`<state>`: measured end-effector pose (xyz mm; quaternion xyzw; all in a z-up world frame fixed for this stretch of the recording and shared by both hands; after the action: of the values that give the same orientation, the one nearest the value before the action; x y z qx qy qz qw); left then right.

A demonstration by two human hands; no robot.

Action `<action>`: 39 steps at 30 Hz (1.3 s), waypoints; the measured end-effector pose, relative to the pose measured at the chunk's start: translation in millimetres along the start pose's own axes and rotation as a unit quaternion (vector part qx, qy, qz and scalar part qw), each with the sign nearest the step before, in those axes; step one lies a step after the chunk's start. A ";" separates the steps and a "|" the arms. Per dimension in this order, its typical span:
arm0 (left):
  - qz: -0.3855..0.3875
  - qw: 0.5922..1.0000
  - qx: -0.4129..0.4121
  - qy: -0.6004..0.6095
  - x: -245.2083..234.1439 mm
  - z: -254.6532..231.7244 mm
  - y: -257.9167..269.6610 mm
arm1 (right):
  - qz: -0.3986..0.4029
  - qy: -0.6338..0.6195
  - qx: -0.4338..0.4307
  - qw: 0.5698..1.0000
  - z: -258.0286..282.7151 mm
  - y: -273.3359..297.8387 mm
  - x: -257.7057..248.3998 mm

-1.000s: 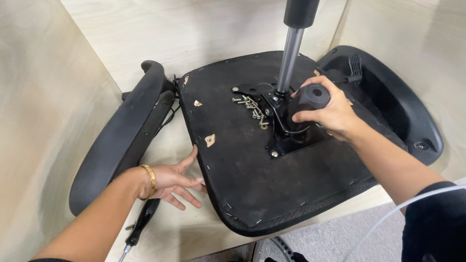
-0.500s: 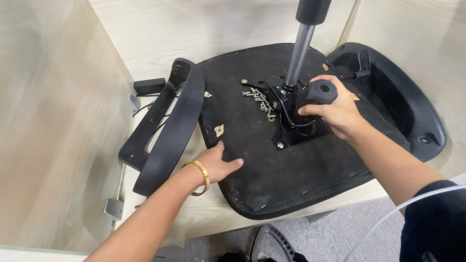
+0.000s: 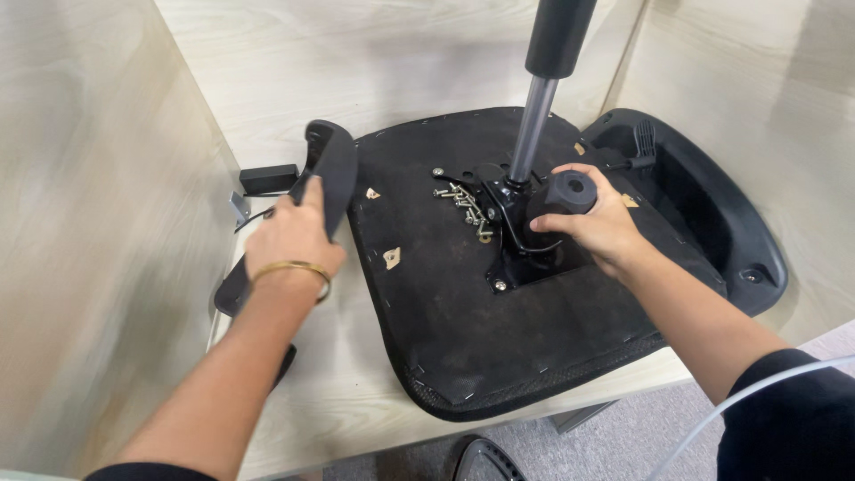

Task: The person assembles a chair by attaching the seat base to the gas lift and then securing the backrest frame using a screwdriver and screws. The person aligns the parts and fastens them together.

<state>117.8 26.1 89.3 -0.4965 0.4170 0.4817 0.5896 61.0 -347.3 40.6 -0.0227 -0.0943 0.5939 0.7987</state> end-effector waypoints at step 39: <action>-0.012 0.999 0.018 -0.024 -3.4 109.5 -57.5 | -0.090 0.094 -0.088 0.988 -2.7 33.7 4.4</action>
<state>175.1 131.2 120.6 -0.4792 0.4051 0.4791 0.6138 30.8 -333.0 33.4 -0.1399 -0.0718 0.5040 0.8493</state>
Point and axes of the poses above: each hand's wrist, its own y-axis away from the middle knuckle, its own x-axis out of the palm, z = x × y, the point moved 8 cm from there along -y, towards the middle knuckle, and after that the axes turned 14 degrees about -y, right-handed, at the moved point
